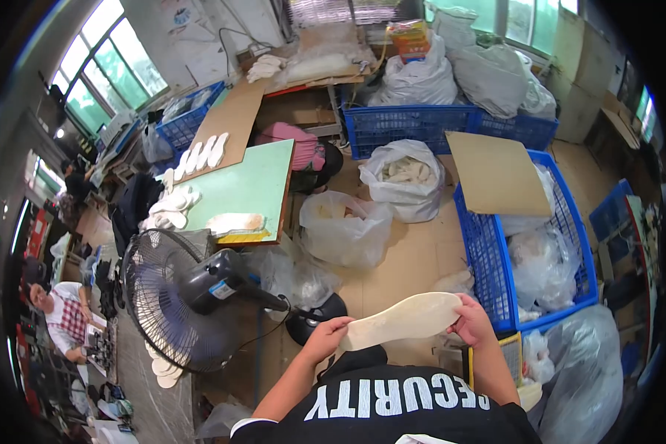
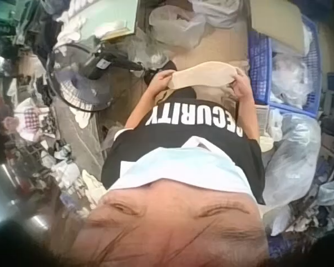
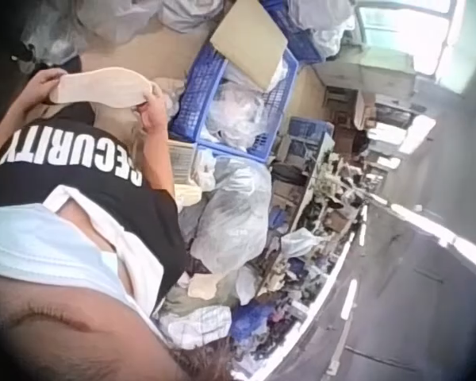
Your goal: Inspecting and separating layered shoe insole components on a factory work table.
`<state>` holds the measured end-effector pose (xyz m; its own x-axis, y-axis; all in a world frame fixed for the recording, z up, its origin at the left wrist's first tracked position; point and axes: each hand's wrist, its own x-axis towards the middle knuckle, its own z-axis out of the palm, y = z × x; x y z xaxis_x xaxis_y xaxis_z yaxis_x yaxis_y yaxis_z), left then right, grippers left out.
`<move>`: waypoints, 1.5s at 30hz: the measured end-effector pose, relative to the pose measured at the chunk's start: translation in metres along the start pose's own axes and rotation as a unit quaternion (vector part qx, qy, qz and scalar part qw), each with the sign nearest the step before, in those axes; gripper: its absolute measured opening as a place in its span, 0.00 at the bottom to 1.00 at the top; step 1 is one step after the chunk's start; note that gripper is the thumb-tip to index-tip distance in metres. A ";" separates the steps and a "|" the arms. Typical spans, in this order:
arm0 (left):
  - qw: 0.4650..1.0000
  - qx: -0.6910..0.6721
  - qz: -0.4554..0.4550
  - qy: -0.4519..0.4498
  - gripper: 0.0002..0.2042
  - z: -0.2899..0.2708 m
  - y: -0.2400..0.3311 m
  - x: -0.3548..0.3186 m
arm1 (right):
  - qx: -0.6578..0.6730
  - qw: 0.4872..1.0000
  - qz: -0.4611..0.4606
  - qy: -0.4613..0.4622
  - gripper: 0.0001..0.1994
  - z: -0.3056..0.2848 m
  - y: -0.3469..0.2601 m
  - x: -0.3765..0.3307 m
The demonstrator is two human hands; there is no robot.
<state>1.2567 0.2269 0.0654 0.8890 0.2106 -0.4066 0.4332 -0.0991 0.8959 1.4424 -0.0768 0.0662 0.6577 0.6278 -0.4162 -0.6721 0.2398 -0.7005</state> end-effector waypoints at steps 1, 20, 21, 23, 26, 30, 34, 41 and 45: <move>0.997 -0.073 -0.003 0.025 0.13 -0.004 -0.005 0.011 | -0.076 0.997 0.031 -0.004 0.13 0.001 -0.006 0.022; 0.924 0.191 0.049 0.329 0.13 -0.221 -0.029 0.328 | 0.015 0.990 -0.130 0.046 0.14 0.074 -0.204 0.319; 0.911 0.218 0.015 0.350 0.15 -0.232 -0.025 0.336 | 0.025 0.991 -0.128 0.027 0.14 0.069 -0.217 0.332; 0.894 0.247 -0.019 0.374 0.16 -0.248 -0.022 0.352 | 0.020 0.991 -0.134 0.005 0.14 0.071 -0.244 0.362; 0.875 0.228 -0.068 0.421 0.23 -0.271 -0.049 0.368 | 0.027 0.991 -0.126 -0.030 0.13 0.090 -0.271 0.420; 0.881 0.155 -0.164 0.416 0.27 -0.286 -0.080 0.369 | 0.055 0.991 -0.085 -0.087 0.12 0.114 -0.304 0.526; 0.878 0.111 -0.226 0.407 0.27 -0.277 -0.059 0.357 | 0.085 0.990 -0.048 -0.099 0.12 0.134 -0.341 0.661; 0.788 0.214 -0.336 0.470 0.24 -0.250 -0.061 0.341 | 0.108 0.977 -0.039 -0.179 0.14 0.218 -0.394 0.898; 0.752 0.222 -0.406 0.470 0.28 -0.242 -0.067 0.331 | 0.131 0.981 -0.034 -0.136 0.15 0.267 -0.424 1.000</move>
<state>1.4856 0.5384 -0.0860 -0.1029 0.9501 -0.2945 0.9686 0.1631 0.1879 2.2944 0.6470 0.1015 0.6129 0.7696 -0.1793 -0.7182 0.4479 -0.5325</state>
